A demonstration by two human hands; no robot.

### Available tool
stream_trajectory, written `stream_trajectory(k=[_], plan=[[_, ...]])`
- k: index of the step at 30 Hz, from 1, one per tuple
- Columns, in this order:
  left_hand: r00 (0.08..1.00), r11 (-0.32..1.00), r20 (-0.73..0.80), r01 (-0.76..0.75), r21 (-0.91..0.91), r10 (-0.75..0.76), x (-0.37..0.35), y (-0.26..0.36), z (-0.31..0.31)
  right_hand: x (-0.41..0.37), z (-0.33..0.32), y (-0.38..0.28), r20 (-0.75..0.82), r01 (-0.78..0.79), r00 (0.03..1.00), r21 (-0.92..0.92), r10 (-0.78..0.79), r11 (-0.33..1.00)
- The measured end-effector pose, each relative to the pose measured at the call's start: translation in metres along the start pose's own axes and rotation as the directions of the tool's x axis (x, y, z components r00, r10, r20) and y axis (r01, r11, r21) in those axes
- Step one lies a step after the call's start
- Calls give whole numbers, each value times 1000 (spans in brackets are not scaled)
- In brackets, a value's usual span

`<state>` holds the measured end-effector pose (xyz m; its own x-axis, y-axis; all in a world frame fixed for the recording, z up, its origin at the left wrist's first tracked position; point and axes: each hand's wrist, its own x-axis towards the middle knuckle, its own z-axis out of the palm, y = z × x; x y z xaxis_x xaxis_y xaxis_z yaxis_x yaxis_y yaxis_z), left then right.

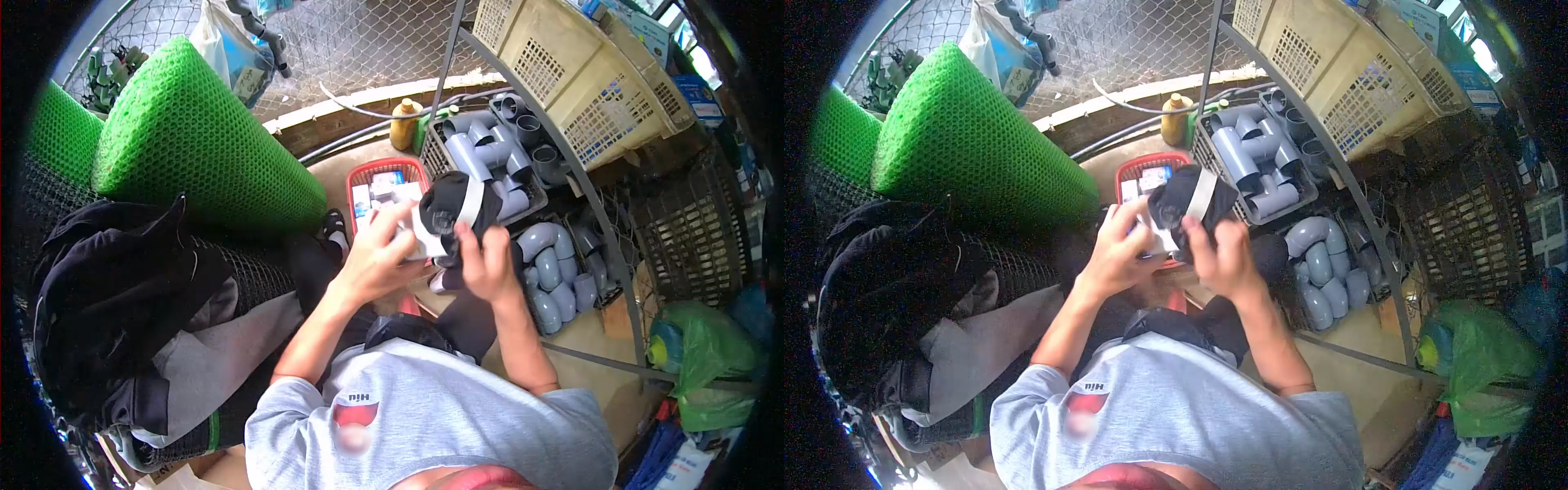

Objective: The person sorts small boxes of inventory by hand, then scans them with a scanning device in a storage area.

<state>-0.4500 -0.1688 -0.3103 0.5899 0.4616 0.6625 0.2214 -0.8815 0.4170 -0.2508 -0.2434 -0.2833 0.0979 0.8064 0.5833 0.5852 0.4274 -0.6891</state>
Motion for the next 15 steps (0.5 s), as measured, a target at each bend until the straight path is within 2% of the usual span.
stream_trajectory(k=[1, 3, 5, 7, 8, 9, 10, 11, 12, 13, 15], plan=[[993, 992, -5, -114, 53, 114, -2, 1, 1, -6, -3, 15, 24, -50, 998, -41, 51, 998], [996, 996, 18, -93, 8, 93, -3, 4, -2, -9, 1, 17, 86, -152, 985, 61, 147, 986], [998, 997, 4, 70, -28, -69, -14, -11, 1, -14, 13, 0, 69, -1, 998, -17, 3, 1000], [977, 976, -29, 208, -70, -210, -26, -16, 7, -23, 22, -9, 97, -44, 994, 33, 41, 998], [954, 934, -6, 292, -207, -300, -37, -19, 17, -24, 22, -8, 102, -93, 991, 80, 84, 992], [922, 863, 34, 373, -340, -386, -49, -15, 26, -28, 20, -6, 110, -146, 985, 124, 133, 981], [847, 741, 136, 518, -427, -514, -59, -4, 35, -36, 20, 2, 79, -173, 984, 140, 163, 975], [790, 619, 130, 560, -551, -599, -67, 11, 51, -46, 24, 11, 48, -192, 981, 160, 187, 968], [737, 448, 127, 529, -721, -664, -74, 23, 71, -53, 30, 11, 41, -200, 980, 152, 196, 968], [675, 255, 145, 457, -852, -724, -84, 32, 89, -63, 39, 19, 64, -105, 993, 105, 99, 989], [639, 162, 145, 398, -903, -756, -109, 28, 118, -82, 56, 11, 79, -87, 993, 15, 85, 996]])
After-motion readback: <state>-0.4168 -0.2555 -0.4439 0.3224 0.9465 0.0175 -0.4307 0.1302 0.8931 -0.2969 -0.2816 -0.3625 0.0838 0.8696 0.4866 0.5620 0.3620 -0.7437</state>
